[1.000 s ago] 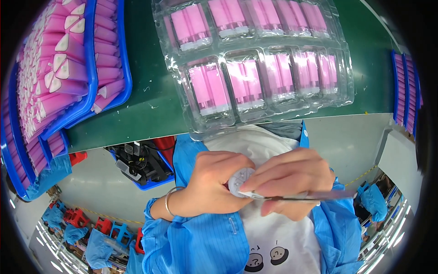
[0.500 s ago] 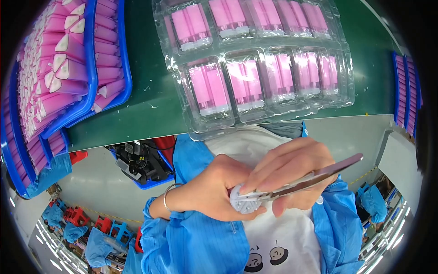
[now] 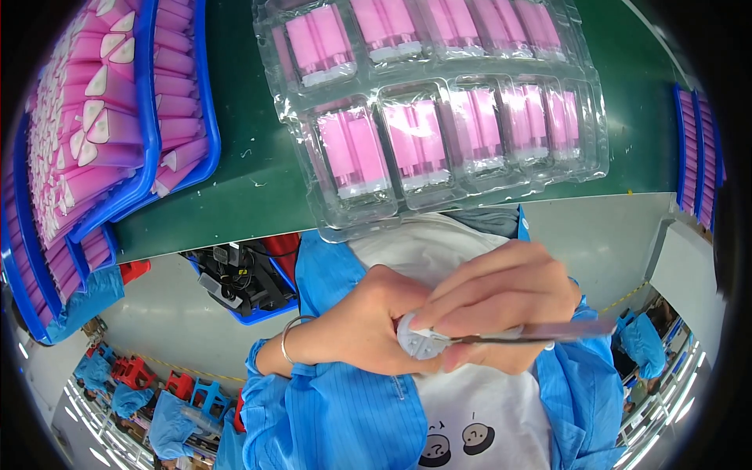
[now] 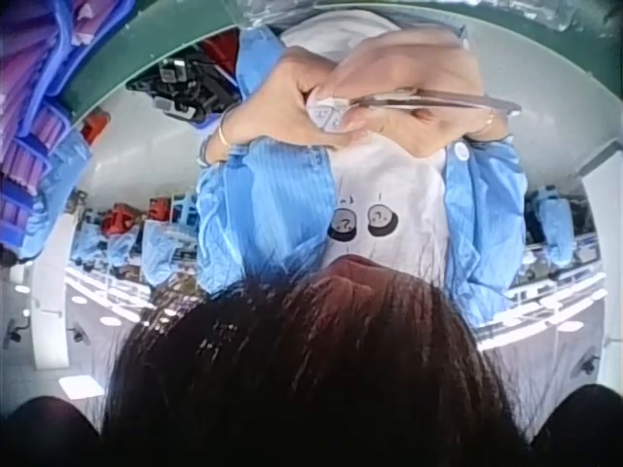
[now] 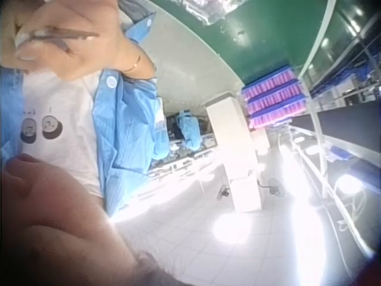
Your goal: The person assembles small plastic components into a plastic tray using tweezers, taking the components from a blue storage bin and placing them into the tray.
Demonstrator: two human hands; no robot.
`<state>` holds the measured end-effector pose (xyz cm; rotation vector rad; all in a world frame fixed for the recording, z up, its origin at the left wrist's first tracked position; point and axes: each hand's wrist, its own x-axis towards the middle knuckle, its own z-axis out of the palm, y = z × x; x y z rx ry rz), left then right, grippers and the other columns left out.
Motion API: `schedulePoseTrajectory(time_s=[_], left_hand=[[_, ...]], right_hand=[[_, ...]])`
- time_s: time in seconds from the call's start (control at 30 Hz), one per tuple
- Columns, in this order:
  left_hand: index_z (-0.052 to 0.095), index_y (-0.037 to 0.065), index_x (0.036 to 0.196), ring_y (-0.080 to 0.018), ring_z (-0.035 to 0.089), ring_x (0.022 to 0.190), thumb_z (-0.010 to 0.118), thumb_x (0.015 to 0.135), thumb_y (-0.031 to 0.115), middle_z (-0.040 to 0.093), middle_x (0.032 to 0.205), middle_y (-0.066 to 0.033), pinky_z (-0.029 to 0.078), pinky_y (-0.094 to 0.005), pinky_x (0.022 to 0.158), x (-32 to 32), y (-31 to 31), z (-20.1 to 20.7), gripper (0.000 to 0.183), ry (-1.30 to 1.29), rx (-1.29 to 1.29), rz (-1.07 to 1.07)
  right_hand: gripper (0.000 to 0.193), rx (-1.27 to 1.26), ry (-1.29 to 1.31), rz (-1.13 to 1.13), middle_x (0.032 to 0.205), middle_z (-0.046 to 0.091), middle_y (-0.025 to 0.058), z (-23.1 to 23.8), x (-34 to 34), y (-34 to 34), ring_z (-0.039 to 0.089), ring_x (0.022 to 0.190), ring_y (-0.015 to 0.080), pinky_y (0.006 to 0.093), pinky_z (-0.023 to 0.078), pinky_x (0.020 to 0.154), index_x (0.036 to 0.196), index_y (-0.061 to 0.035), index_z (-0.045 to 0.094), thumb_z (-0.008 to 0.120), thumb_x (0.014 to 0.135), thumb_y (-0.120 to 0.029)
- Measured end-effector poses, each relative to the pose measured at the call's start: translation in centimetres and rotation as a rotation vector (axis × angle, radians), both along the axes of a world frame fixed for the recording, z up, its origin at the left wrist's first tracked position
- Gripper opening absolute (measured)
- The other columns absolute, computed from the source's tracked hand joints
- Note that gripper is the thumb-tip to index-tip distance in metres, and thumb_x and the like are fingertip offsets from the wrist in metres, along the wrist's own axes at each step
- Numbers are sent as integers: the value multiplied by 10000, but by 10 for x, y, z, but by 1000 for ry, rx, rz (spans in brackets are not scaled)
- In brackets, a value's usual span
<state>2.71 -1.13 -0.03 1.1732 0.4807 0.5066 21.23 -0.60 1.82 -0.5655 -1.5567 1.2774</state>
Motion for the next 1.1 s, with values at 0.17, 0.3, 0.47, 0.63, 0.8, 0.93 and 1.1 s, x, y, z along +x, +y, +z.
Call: schedulePoseTrajectory(time_s=[0.17,0.3,0.47,0.63,0.8,0.93,1.1], left_hand=[[666,46,802,-218,593,562,796,631,180,620,671,-85,437,-278,520,-1,3,-3,253,92,-90,-140],[660,39,822,-166,598,572,810,630,194,622,665,-58,444,-270,531,-1,7,-3,289,-97,-140,-104],[642,34,874,-125,595,612,824,618,188,630,697,-28,452,-255,557,4,3,-13,350,-274,-190,-235],[612,33,834,-126,589,664,830,605,176,625,738,-22,462,-259,593,8,9,-12,347,-298,-272,-356],[606,33,810,-120,580,629,826,608,168,619,715,-19,457,-256,559,8,6,-14,328,-300,-279,-386],[603,34,774,-111,567,591,819,617,164,615,692,-16,446,-247,528,10,3,-19,297,-362,-210,-355],[604,34,746,-99,561,582,815,619,155,607,663,-13,440,-243,521,10,1,-20,274,-319,-225,-341]], right_hand=[[243,166,-295,137,715,610,143,7,7,4,597,558,257,305,469,468,883,57,611,742,702,-39],[231,-145,-64,122,716,611,135,9,3,9,602,569,240,298,452,457,879,33,614,749,721,-68],[361,-131,157,285,804,663,218,2,-2,16,673,659,313,363,560,520,912,88,594,779,732,-164],[336,-226,92,359,808,664,225,2,3,18,675,661,313,357,563,521,910,86,599,775,731,-138],[320,-225,139,312,784,665,226,-2,4,13,674,625,299,338,554,489,895,81,602,772,733,-137],[232,-166,119,203,691,635,124,-1,0,9,625,540,230,291,479,440,871,15,623,755,744,-127],[281,-107,91,259,755,663,214,1,2,14,674,601,283,310,542,467,872,85,608,754,755,-124]])
